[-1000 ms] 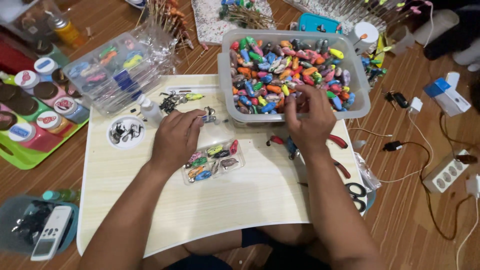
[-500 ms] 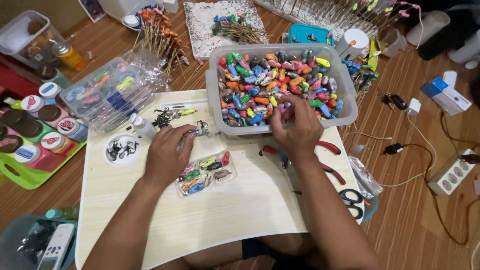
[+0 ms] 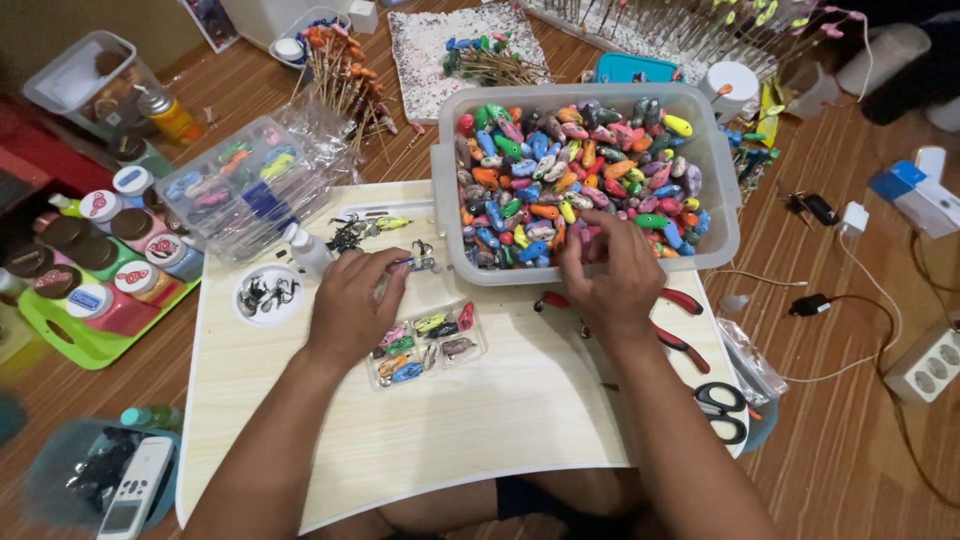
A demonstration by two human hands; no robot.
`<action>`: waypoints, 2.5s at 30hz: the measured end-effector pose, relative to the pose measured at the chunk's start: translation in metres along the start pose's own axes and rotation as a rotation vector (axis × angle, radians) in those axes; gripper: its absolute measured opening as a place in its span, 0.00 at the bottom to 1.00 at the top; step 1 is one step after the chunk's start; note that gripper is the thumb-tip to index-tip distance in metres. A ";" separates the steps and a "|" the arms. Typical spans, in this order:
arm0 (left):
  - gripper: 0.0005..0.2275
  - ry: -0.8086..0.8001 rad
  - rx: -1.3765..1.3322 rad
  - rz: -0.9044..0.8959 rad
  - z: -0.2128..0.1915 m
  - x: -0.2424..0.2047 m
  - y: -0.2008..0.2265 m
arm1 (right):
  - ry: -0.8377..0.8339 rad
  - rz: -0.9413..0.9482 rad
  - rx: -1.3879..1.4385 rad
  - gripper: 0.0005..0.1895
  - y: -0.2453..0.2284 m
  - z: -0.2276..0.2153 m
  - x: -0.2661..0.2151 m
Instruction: Assemble fishing lures by attaching hooks and weights to soft plastic bodies.
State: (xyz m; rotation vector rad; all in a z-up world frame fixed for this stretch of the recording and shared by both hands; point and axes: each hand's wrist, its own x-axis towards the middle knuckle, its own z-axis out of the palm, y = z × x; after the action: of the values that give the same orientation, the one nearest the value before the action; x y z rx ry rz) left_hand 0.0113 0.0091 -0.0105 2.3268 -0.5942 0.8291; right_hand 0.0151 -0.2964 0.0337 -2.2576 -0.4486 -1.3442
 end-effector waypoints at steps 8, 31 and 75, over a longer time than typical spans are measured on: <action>0.07 0.026 0.059 0.050 0.003 -0.001 -0.005 | -0.012 -0.039 0.031 0.09 -0.004 -0.005 -0.006; 0.07 0.134 -0.051 0.240 -0.012 0.045 0.089 | -0.067 -0.035 0.053 0.08 -0.003 -0.016 -0.031; 0.11 0.251 -0.247 0.173 0.050 0.121 0.129 | -0.026 -0.013 0.097 0.10 0.006 -0.011 -0.036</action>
State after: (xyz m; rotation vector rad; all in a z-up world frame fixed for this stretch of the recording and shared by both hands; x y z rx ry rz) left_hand 0.0428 -0.1425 0.0887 1.9329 -0.7481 1.0449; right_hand -0.0062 -0.3087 0.0053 -2.1987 -0.5270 -1.2728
